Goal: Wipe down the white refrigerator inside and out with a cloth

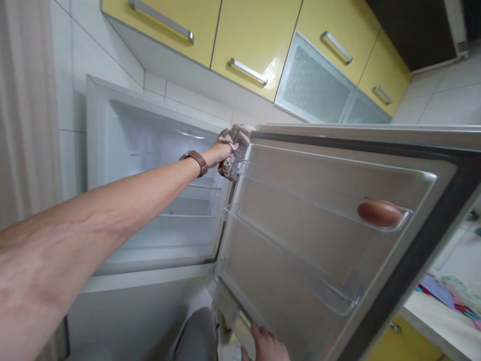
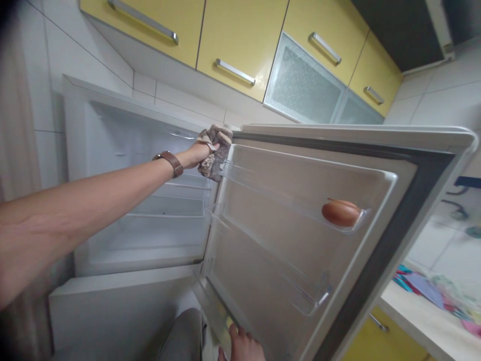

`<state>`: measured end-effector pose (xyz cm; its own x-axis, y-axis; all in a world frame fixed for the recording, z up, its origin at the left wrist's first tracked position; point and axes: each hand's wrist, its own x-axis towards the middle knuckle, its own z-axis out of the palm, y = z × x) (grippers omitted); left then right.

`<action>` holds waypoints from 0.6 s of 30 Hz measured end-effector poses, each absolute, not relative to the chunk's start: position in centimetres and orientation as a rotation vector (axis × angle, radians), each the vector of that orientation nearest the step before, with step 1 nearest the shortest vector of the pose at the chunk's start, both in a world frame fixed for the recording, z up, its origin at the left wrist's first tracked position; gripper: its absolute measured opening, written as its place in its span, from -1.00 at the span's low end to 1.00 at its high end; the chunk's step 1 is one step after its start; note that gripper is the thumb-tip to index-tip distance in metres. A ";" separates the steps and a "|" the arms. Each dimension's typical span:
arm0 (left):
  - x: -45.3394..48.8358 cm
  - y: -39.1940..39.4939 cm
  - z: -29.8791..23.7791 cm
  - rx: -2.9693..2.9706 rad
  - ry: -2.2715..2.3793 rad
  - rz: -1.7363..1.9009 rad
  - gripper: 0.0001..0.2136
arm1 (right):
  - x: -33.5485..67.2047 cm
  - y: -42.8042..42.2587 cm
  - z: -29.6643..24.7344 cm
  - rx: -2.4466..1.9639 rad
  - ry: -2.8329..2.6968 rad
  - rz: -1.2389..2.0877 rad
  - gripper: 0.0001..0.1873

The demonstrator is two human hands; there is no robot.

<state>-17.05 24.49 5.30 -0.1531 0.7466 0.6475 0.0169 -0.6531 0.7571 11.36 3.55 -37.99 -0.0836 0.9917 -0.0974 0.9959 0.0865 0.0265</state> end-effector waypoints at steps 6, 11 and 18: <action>-18.6 25.2 0.0 1.405 0.788 1.611 -0.74 | 11.3 3.2 -37.8 2.067 2.267 -0.081 -0.46; -19.0 25.7 -5.7 1.318 0.738 1.456 -0.59 | 11.7 3.5 -39.0 2.031 2.314 -0.082 -0.44; -19.6 27.0 -14.9 1.354 0.716 1.479 -0.38 | 11.9 2.6 -38.7 2.020 2.368 -0.030 -0.55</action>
<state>-19.57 27.02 -14.86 0.0885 0.9164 0.3903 -0.2619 -0.3566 0.8968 11.94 2.58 -38.73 -0.1573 0.9870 -0.0342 0.9875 0.1575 0.0039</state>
